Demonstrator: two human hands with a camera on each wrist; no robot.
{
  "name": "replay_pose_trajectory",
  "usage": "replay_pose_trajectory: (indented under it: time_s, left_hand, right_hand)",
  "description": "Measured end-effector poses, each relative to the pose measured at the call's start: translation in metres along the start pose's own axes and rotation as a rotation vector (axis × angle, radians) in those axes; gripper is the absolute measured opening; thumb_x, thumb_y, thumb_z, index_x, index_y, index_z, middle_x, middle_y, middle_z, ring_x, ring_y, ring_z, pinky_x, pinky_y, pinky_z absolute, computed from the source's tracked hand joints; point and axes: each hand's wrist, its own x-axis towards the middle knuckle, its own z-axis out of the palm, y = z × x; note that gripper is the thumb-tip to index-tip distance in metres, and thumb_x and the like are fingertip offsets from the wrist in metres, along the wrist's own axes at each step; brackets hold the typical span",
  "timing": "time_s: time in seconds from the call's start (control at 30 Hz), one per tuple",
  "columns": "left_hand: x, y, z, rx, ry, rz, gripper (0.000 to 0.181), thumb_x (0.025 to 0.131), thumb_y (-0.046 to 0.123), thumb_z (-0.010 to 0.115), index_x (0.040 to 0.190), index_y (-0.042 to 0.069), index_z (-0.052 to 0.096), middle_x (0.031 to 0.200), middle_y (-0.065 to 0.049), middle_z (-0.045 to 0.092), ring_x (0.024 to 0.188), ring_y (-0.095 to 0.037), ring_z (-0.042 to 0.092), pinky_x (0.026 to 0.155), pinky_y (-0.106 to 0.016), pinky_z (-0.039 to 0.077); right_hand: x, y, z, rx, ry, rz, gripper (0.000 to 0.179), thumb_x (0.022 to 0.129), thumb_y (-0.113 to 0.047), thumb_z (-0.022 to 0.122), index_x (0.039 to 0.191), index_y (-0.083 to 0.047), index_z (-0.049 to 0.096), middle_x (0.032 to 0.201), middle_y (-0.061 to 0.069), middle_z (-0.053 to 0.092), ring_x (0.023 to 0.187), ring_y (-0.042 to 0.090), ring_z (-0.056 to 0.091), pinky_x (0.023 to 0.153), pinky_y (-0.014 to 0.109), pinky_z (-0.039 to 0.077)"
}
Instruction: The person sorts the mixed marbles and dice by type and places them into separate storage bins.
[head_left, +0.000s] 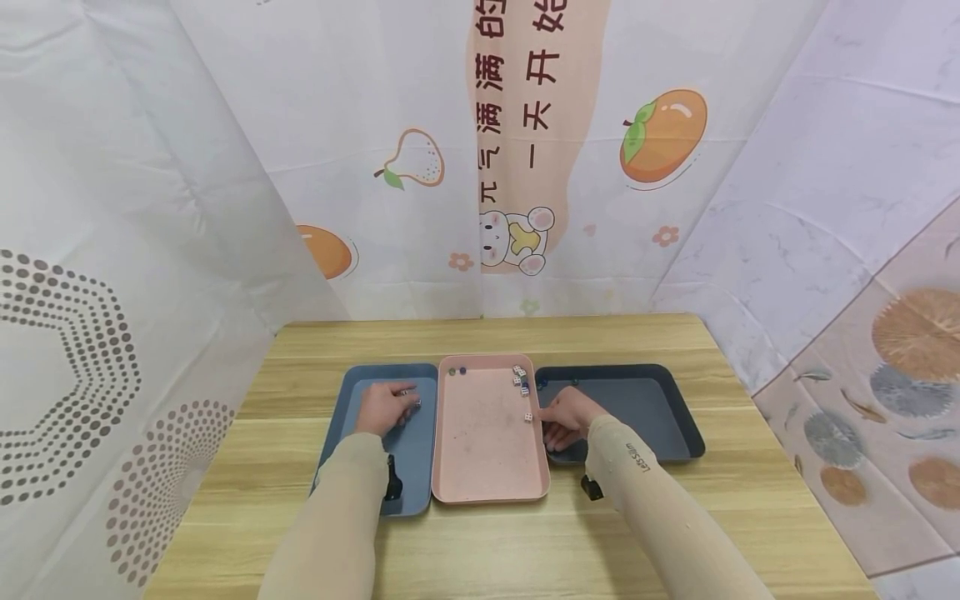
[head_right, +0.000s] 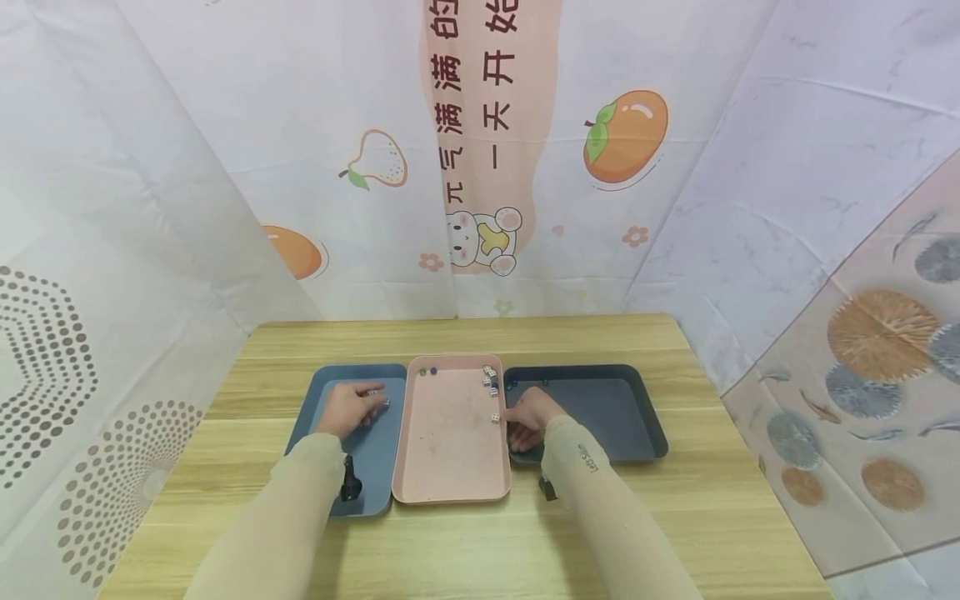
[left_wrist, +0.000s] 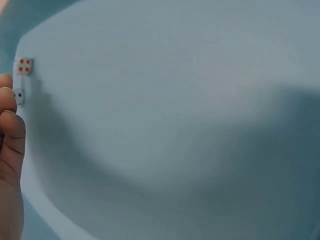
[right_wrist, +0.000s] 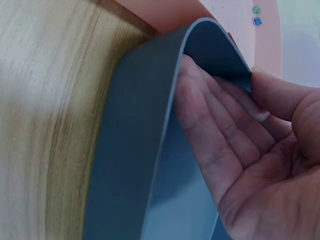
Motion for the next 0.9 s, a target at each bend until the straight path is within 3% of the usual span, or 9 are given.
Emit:
replay_pose_trajectory:
  time_s: [0.2, 0.53, 0.67, 0.9]
  left_hand:
    - [0.001, 0.015, 0.003, -0.029, -0.008, 0.011, 0.032, 0.095, 0.022, 0.074, 0.123, 0.007, 0.075, 0.070, -0.014, 0.070, 0.055, -0.019, 0.059, 0.054, -0.032, 0.046]
    - [0.008, 0.044, 0.015, -0.101, -0.056, 0.016, 0.034, 0.097, 0.022, 0.073, 0.128, 0.009, 0.072, 0.070, -0.009, 0.068, 0.058, -0.018, 0.058, 0.055, -0.032, 0.047]
    - [0.009, 0.054, 0.023, -0.144, -0.071, 0.024, 0.035, 0.097, 0.020, 0.073, 0.130, 0.007, 0.071, 0.077, -0.019, 0.069, 0.057, -0.019, 0.056, 0.053, -0.031, 0.046]
    - [0.010, 0.065, 0.040, -0.169, -0.112, 0.033, 0.034, 0.097, 0.022, 0.073, 0.129, 0.010, 0.072, 0.089, -0.026, 0.071, 0.074, -0.042, 0.065, 0.056, -0.035, 0.050]
  right_hand:
    - [-0.001, 0.000, 0.000, -0.003, 0.002, -0.003, 0.032, 0.101, -0.021, 0.066, 0.083, 0.003, 0.076, 0.077, 0.018, 0.074, 0.064, 0.023, 0.073, 0.064, 0.037, 0.063]
    - [0.000, -0.001, -0.001, -0.006, 0.000, 0.004, 0.032, 0.101, -0.022, 0.066, 0.083, 0.003, 0.077, 0.076, 0.017, 0.074, 0.063, 0.022, 0.073, 0.064, 0.037, 0.063]
    - [0.000, -0.001, -0.001, -0.007, 0.001, 0.008, 0.032, 0.101, -0.022, 0.066, 0.083, 0.003, 0.076, 0.076, 0.017, 0.074, 0.063, 0.022, 0.073, 0.064, 0.037, 0.063]
    - [0.000, 0.000, -0.001, -0.006, -0.004, 0.008, 0.033, 0.101, -0.022, 0.066, 0.083, 0.003, 0.076, 0.075, 0.017, 0.074, 0.062, 0.021, 0.072, 0.064, 0.037, 0.063]
